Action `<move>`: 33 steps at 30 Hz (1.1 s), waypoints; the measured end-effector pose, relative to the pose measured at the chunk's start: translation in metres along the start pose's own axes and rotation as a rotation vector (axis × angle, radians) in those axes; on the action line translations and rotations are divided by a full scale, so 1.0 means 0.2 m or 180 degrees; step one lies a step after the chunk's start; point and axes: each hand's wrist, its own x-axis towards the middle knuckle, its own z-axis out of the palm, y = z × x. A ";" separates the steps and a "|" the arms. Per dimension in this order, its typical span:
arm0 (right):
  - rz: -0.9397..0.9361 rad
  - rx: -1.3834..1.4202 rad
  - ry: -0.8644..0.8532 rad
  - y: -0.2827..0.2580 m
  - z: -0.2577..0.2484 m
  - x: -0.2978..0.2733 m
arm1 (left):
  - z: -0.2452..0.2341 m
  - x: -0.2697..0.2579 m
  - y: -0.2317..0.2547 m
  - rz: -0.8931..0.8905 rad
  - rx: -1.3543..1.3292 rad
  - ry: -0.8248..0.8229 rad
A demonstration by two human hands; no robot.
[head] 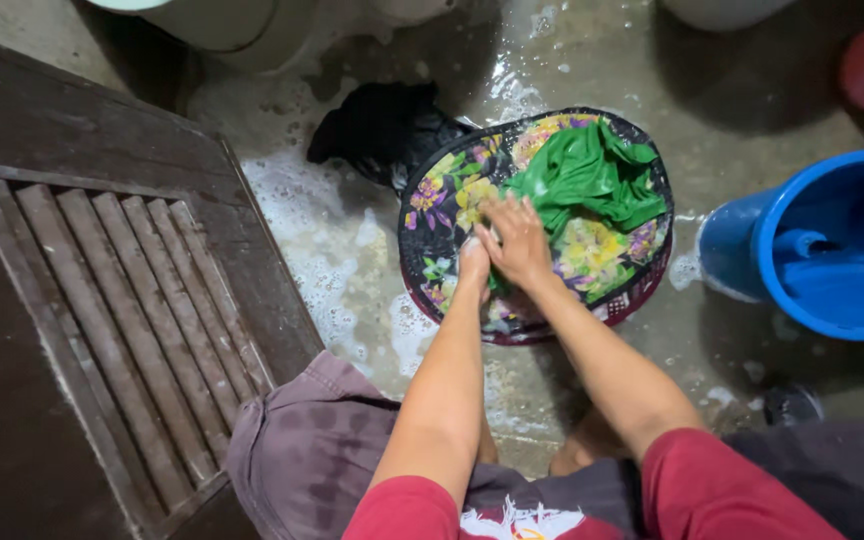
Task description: The person washes clothes by hand in a basin on the floor, adding liquid detergent, scrubbing the items with a brush, and rinsing them with water from a bowl.
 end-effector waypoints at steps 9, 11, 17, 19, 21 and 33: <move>0.0194 -0.1084 0.0097 0.11 -0.14 0.20 | 0.07 -0.25 0.19 0.0260 0.3163 0.0226; 0.0471 -0.1059 0.0140 0.09 -0.09 0.27 | 0.09 -0.23 0.24 0.0351 0.3464 0.0172; 0.0334 0.0400 0.0481 -0.03 -0.03 0.04 | 0.13 0.00 0.12 0.1147 0.1143 0.0330; 0.0524 0.0920 0.1019 -0.17 -0.02 -0.01 | 0.15 0.08 0.10 0.0898 0.0631 0.0064; 0.0473 0.1915 0.1064 -0.26 -0.03 -0.07 | 0.14 0.10 0.11 0.0527 -0.0183 -0.0354; 0.0738 0.1867 0.1578 -0.26 -0.15 0.08 | 0.40 0.10 0.38 0.0323 -0.0614 -0.0923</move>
